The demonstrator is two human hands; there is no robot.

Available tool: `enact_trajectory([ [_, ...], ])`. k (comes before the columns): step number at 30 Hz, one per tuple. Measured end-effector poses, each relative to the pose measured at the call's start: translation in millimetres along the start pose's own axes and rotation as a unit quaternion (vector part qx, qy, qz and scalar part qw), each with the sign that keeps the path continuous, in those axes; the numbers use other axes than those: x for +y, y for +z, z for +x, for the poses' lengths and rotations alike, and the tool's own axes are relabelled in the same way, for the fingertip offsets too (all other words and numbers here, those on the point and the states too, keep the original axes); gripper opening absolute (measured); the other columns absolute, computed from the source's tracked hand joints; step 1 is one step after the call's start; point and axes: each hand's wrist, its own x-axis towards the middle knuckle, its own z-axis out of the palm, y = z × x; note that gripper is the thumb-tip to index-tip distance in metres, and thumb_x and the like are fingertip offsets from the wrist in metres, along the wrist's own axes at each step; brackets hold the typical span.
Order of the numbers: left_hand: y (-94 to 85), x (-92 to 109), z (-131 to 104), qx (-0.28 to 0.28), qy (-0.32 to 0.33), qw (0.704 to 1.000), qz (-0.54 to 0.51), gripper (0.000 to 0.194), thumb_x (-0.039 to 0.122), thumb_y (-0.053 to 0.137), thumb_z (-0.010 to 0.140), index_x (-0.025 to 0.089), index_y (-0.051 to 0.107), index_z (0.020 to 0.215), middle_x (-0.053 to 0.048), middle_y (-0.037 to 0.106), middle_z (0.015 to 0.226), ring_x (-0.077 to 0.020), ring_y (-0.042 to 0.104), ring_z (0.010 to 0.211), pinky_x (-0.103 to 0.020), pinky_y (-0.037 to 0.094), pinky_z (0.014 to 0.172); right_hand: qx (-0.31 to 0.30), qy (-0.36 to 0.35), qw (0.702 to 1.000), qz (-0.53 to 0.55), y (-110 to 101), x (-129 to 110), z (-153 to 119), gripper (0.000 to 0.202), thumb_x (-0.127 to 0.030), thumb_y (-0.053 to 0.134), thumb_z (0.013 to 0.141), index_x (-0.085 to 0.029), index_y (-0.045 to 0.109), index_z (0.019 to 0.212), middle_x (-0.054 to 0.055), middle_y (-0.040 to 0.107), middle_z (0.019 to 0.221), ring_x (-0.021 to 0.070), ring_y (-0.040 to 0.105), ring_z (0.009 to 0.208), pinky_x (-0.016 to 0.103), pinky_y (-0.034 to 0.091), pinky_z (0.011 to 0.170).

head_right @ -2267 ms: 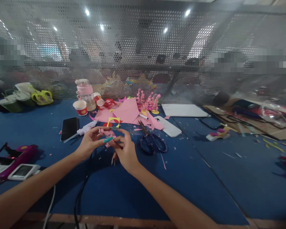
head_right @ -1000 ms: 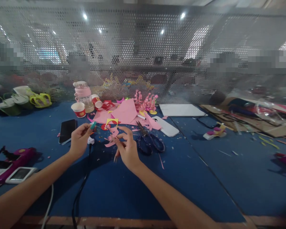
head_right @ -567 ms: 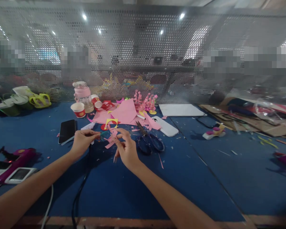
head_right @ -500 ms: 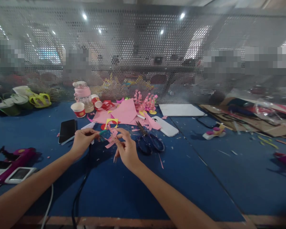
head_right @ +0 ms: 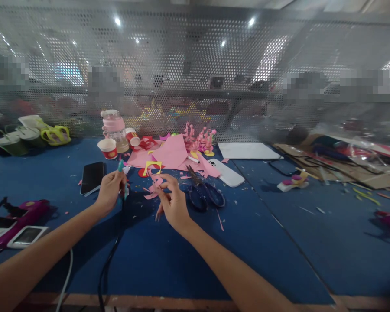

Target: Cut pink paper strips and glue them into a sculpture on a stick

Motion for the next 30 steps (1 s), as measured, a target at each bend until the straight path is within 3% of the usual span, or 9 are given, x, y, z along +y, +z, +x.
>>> enact_trajectory([
  [2, 2.7, 0, -3, -0.066, -0.006, 0.998, -0.021, 0.023, 0.031, 0.071, 0.056, 0.016, 0.058, 0.067, 0.001, 0.061, 0.059, -0.0093, 0.056, 0.055, -0.02, 0.045, 0.052, 0.002, -0.007, 1.0, -0.009, 0, 0, 0, 0.024, -0.032, 0.051, 0.08, -0.025, 0.04, 0.1, 0.001, 0.05, 0.095, -0.0002, 0.048, 0.031, 0.012, 0.041, 0.026],
  [3, 3.7, 0, -5, -0.103, -0.007, 0.994, -0.031, 0.031, 0.025, 0.074, 0.053, 0.017, 0.06, 0.079, -0.001, 0.064, 0.074, -0.0116, 0.059, 0.069, -0.021, 0.047, 0.061, 0.003, -0.009, 1.0, -0.012, 0, 0, 0, 0.023, -0.033, 0.051, 0.08, -0.025, 0.041, 0.099, 0.002, 0.05, 0.099, -0.0004, 0.048, 0.031, 0.012, 0.041, 0.026],
  [5, 5.0, 0, -8, -0.161, -0.011, 0.986, -0.045, 0.044, 0.019, 0.075, 0.051, 0.019, 0.06, 0.093, -0.004, 0.063, 0.095, -0.0152, 0.056, 0.09, -0.024, 0.046, 0.075, 0.003, -0.011, 1.0, -0.018, 1, -1, -1, 0.02, -0.034, 0.05, 0.08, -0.023, 0.043, 0.094, 0.005, 0.049, 0.108, -0.0006, 0.049, 0.032, 0.013, 0.041, 0.025],
  [7, 5.3, 0, -11, -0.191, -0.017, 0.98, -0.051, 0.042, 0.019, 0.072, 0.055, 0.019, 0.06, 0.096, -0.005, 0.062, 0.098, -0.0169, 0.054, 0.094, -0.027, 0.044, 0.08, -0.002, -0.008, 1.0, -0.021, 1, -2, -1, 0.018, -0.034, 0.05, 0.08, -0.022, 0.046, 0.091, 0.006, 0.047, 0.112, -0.0007, 0.05, 0.033, 0.013, 0.041, 0.025],
  [14, 6.9, 0, -14, -0.182, 0.0, 0.982, -0.052, 0.033, 0.016, 0.068, 0.061, 0.02, 0.06, 0.094, -0.003, 0.06, 0.09, -0.0147, 0.054, 0.086, -0.027, 0.043, 0.076, -0.014, -0.001, 1.0, -0.009, 2, -1, -2, 0.028, -0.033, 0.05, 0.081, -0.026, 0.042, 0.107, -0.002, 0.053, 0.083, 0.0019, 0.05, 0.031, 0.013, 0.04, 0.025],
  [30, 6.5, 0, -14, -0.182, 0.012, 0.982, -0.042, 0.033, 0.015, 0.068, 0.061, 0.019, 0.059, 0.092, -0.002, 0.059, 0.089, -0.013, 0.053, 0.085, -0.027, 0.044, 0.078, -0.02, 0.002, 1.0, -0.014, 2, -3, -3, 0.025, -0.033, 0.05, 0.081, -0.026, 0.044, 0.104, -0.002, 0.05, 0.085, 0.001, 0.05, 0.032, 0.011, 0.039, 0.025],
])
